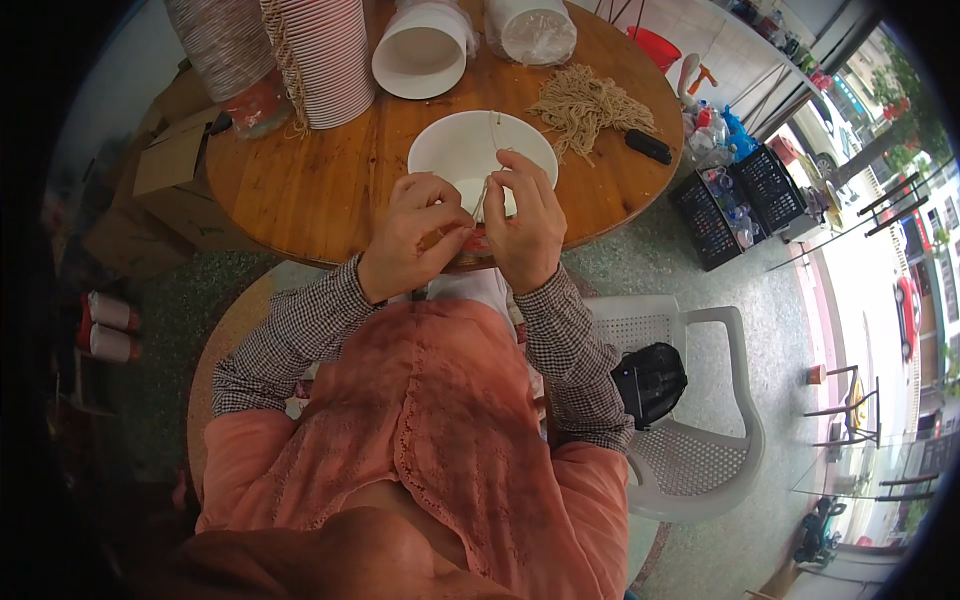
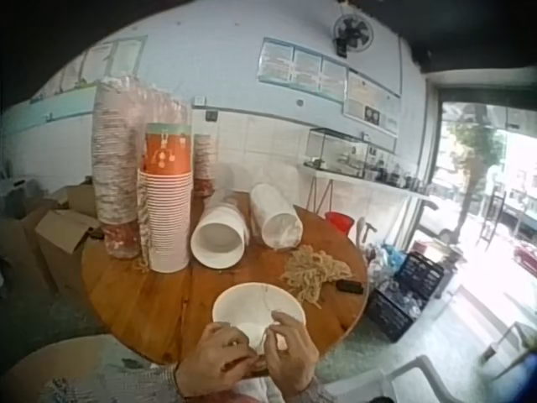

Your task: Attaching thin strings to paper buckets for packaging.

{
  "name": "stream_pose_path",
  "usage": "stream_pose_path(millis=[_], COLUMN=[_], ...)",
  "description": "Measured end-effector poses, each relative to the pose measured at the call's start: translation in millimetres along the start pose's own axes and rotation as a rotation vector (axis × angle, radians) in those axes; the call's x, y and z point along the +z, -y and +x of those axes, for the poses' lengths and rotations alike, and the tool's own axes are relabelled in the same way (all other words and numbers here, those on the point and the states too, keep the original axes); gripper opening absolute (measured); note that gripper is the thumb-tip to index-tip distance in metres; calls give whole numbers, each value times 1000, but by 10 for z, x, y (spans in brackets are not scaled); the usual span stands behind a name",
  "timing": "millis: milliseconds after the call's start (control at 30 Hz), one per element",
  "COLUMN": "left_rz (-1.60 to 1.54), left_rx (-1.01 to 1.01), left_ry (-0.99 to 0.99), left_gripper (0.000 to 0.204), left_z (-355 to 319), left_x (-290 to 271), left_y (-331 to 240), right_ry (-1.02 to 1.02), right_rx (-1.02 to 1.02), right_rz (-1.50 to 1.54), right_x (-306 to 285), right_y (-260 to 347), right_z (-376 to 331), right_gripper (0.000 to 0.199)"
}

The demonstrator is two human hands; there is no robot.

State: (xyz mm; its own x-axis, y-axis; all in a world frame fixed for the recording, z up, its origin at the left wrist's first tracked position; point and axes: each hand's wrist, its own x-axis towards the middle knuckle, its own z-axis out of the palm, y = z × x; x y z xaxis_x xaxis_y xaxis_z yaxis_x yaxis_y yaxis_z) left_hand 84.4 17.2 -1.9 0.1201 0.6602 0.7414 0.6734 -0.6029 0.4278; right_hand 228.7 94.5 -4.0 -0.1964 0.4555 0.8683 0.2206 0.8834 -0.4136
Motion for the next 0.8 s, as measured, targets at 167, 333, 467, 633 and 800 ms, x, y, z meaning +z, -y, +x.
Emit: stream_pose_path(millis=[167, 333, 467, 633, 800], left_rz=[-167, -404, -512, -590, -433], left_rx=[-79, -338, -447, -477, -374], left_ry=[-19, -51, 102, 6, 24], left_gripper=[6, 15, 14, 12, 9], left_z=[5, 187, 277, 228, 200], left_x=[-1, -98, -96, -108, -124], left_y=[78, 130, 160, 157, 88], right_ry=[50, 93, 149, 327, 366], right_rx=[91, 35, 36, -218, -403], right_rz=[-36, 34, 52, -78, -243], right_x=[1, -47, -123, -254, -313], right_y=[2, 79, 133, 64, -6], right_z=[-13, 63, 147, 295, 361], right_gripper=[12, 14, 15, 21, 26])
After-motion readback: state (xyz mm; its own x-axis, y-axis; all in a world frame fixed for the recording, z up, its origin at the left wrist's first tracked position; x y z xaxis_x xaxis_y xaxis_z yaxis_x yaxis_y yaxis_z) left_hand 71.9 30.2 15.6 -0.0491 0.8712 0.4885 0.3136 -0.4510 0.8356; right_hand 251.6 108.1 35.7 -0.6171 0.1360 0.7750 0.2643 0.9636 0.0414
